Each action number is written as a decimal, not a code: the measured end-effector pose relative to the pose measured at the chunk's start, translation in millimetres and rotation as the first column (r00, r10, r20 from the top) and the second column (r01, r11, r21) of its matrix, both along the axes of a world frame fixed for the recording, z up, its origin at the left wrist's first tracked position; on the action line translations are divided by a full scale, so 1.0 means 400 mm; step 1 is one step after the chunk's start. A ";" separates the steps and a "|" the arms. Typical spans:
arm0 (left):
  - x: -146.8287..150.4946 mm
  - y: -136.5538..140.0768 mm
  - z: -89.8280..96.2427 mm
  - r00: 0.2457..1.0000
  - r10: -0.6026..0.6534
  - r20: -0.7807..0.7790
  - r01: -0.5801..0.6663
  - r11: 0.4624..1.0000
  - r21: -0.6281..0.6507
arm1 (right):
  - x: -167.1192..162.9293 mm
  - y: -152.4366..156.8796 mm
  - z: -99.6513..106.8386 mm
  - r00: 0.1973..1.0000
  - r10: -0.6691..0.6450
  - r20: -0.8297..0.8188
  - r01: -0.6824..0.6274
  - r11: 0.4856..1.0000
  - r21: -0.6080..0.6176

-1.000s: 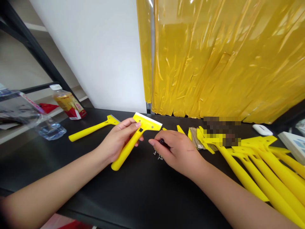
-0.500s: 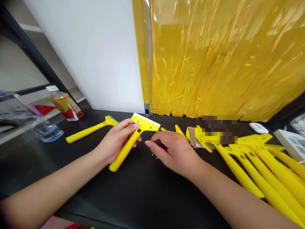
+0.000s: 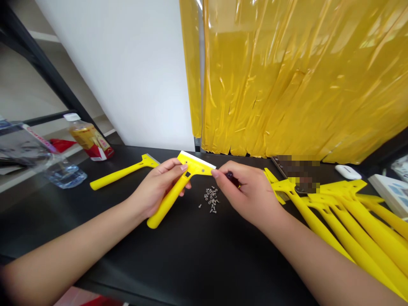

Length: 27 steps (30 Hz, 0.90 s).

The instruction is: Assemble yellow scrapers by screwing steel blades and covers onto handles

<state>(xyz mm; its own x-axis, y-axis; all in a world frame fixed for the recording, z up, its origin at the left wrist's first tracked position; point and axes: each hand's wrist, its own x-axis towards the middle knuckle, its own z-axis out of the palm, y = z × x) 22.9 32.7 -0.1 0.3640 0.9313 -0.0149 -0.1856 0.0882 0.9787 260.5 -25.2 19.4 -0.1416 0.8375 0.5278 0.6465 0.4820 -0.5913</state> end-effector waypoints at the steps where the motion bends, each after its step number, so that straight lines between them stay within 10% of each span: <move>1: 0.000 0.000 0.000 1.000 -0.002 -0.001 0.002 1.000 0.004 | 0.002 0.000 0.000 1.000 -0.012 -0.005 0.012 1.000 -0.008; 27: 0.001 0.001 -0.002 1.000 0.003 -0.026 -0.003 1.000 0.004 | 0.023 0.049 -0.040 0.990 0.019 0.143 -0.015 1.000 -0.023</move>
<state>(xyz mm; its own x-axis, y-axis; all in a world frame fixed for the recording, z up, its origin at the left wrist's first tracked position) 23.4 33.0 -0.9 0.3603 0.9326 -0.0204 -0.1603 0.0835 0.9835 269.7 -5.8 3.6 -0.2288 0.8456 0.4823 0.7173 0.4814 -0.5037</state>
